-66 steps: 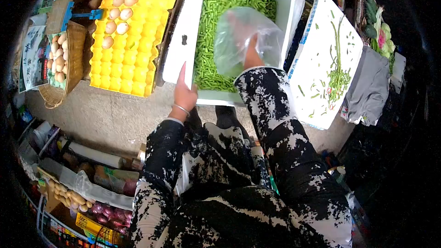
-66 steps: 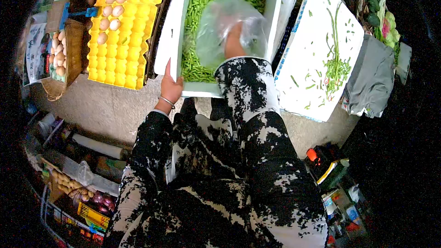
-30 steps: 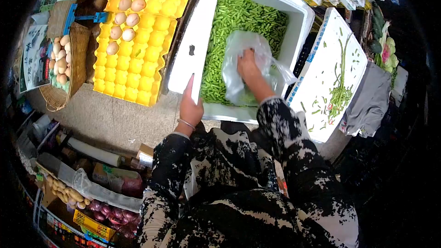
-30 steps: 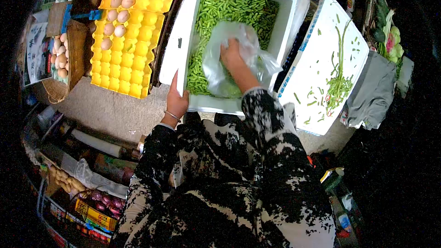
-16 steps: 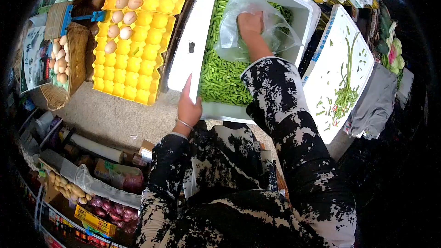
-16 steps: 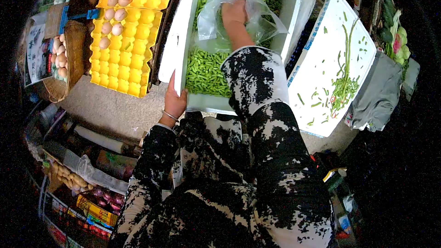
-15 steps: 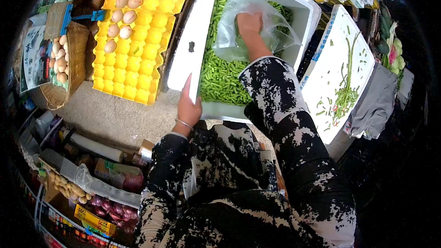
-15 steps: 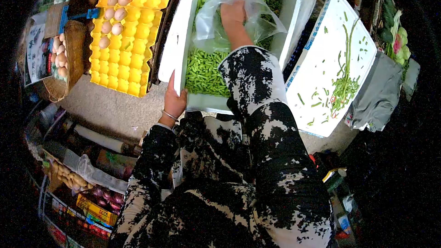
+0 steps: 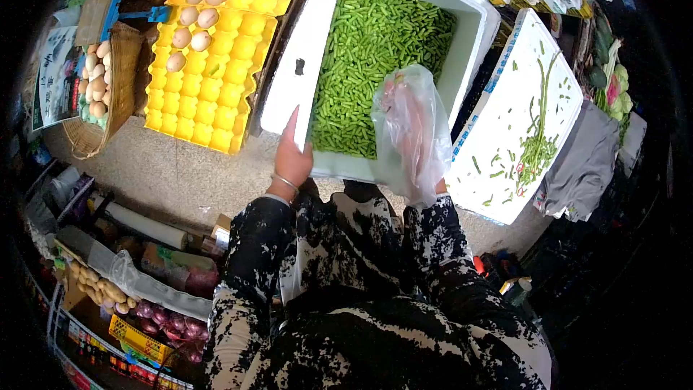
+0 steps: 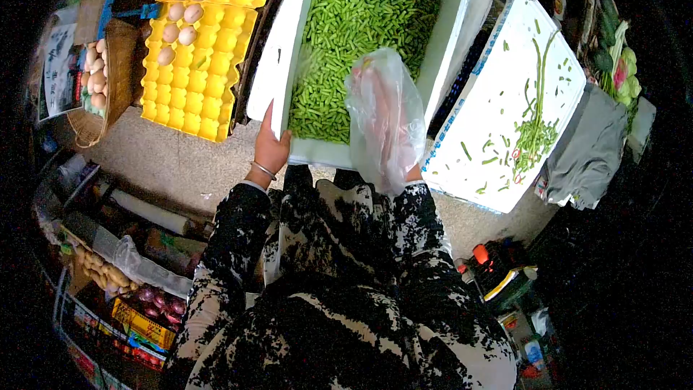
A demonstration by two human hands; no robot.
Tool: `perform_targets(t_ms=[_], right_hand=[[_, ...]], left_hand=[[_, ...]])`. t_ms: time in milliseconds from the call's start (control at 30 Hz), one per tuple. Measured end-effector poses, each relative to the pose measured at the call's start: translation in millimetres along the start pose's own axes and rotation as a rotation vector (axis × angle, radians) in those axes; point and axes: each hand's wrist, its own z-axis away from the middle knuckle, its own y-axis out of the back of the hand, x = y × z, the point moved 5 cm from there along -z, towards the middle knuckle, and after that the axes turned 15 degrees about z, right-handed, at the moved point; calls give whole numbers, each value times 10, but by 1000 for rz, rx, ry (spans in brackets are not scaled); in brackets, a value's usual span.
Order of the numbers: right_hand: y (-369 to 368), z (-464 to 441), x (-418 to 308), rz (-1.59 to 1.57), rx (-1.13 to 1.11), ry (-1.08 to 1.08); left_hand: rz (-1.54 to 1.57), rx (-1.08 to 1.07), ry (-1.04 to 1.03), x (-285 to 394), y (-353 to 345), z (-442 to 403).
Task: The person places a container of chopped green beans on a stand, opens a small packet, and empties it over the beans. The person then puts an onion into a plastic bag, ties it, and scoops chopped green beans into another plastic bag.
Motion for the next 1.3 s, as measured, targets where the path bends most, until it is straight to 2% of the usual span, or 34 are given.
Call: perform_targets(t_ms=[167,333,467,533,600,967,1133,1300], right_hand=[[74,-48,78,174,127,23],[214,-770,-78,593,420,140],[102,-1512,-352,751,492,221],[-39,-1908,-509,671,377,242],[-150,-2200,-592,649,307,226],[-300,-2406,-561,644,224,214],[-102,-2016,-593,325,179,250],[-32,-1095,-484,-46,11,187]], left_hand=[[-31,1,-9,-34,7,10],[-29,1,73,-67,11,17],[-41,7,17,-114,13,10],[-132,16,-56,-115,25,7],[-124,21,-19,-111,24,13],[-48,39,28,-64,45,-3],[-46,31,-16,-48,30,7],[-116,35,-8,33,34,3]])
